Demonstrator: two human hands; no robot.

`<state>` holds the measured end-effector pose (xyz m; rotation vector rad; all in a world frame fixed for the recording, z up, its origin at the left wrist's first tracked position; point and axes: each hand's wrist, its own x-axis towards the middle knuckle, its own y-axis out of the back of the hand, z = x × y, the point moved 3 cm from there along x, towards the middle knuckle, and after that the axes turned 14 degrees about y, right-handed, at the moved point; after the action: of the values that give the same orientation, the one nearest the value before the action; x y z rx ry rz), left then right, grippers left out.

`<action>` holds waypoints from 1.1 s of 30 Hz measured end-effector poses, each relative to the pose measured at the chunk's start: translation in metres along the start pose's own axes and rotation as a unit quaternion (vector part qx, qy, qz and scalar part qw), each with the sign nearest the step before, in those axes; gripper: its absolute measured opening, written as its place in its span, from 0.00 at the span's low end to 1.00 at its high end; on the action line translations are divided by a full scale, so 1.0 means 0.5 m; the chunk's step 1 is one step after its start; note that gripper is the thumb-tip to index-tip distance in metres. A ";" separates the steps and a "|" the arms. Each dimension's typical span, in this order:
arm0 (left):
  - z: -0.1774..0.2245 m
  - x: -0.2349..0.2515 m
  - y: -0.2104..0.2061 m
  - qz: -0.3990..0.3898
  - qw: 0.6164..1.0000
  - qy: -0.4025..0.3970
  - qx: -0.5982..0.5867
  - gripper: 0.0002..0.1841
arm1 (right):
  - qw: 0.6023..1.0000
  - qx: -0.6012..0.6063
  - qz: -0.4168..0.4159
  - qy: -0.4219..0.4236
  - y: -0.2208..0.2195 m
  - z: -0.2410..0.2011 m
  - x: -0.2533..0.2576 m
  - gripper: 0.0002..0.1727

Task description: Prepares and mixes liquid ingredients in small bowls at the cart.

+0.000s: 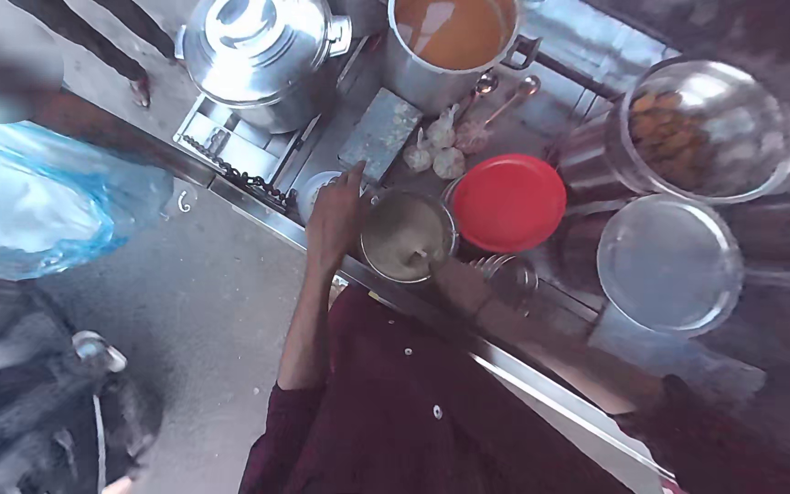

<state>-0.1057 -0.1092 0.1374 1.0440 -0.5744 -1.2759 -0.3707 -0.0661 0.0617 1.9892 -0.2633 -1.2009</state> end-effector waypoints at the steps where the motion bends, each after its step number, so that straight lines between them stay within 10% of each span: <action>1: 0.000 0.000 0.000 -0.003 1.000 0.001 0.000 0.30 | 1.000 0.008 0.000 0.003 -0.001 0.004 0.013 0.23; 9: -0.001 -0.002 -0.003 -0.003 1.000 0.003 0.000 0.30 | 0.995 -0.002 0.089 0.048 -0.032 0.048 0.134 0.27; 14: 0.006 -0.003 0.002 -0.004 1.000 0.016 0.009 0.31 | 0.998 -0.041 -0.003 0.054 -0.056 0.071 0.112 0.36; 26: 0.003 0.000 -0.002 0.003 1.000 0.005 0.003 0.29 | 0.993 -0.055 -0.096 0.047 -0.007 0.066 -0.001 0.18; 33: 0.002 0.000 0.001 0.017 1.000 -0.006 -0.004 0.29 | 0.999 -0.033 -0.003 0.020 -0.055 0.066 -0.026 0.20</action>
<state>-0.1062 -0.1096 0.1381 1.0162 -0.5940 -1.2539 -0.4106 -0.0574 0.0426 1.9560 -0.1941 -1.1569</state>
